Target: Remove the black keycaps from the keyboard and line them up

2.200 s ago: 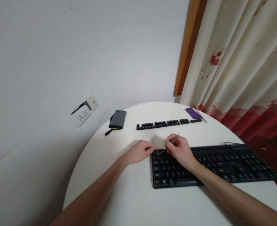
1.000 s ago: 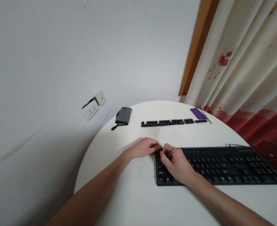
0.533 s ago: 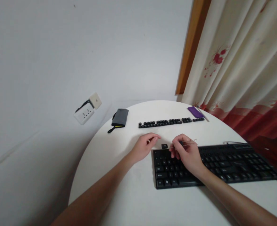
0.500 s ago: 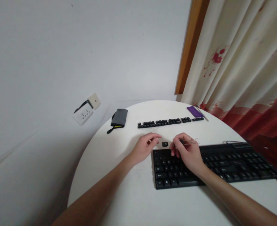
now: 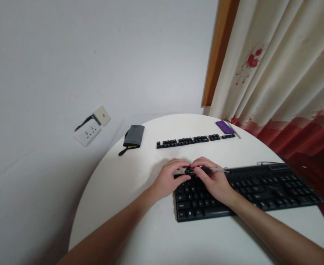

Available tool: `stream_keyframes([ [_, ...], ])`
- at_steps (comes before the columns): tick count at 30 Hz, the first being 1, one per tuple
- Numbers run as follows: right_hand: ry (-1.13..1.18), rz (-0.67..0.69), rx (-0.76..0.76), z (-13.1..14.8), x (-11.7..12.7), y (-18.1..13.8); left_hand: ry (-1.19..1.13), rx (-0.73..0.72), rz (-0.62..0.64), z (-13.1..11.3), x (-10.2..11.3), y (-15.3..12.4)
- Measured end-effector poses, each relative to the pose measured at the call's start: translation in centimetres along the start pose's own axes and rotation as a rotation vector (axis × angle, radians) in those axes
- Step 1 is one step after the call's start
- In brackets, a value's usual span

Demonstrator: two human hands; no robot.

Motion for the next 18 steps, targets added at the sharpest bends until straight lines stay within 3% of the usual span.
stream_keyframes([
  [18, -0.100, -0.044, 0.030, 0.29, -0.30, -0.26, 0.035, -0.022, -0.012, -0.35, -0.50, -0.15],
])
Point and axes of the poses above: each hand's wrist, its own y-axis towards the middle knuckle, its own x-axis out of the back of the hand, z = x × y, the point moved 7 cm from there along y, towards the middle knuckle, and after that the axes turned 12 degrees about z, right-handed, at the moved point
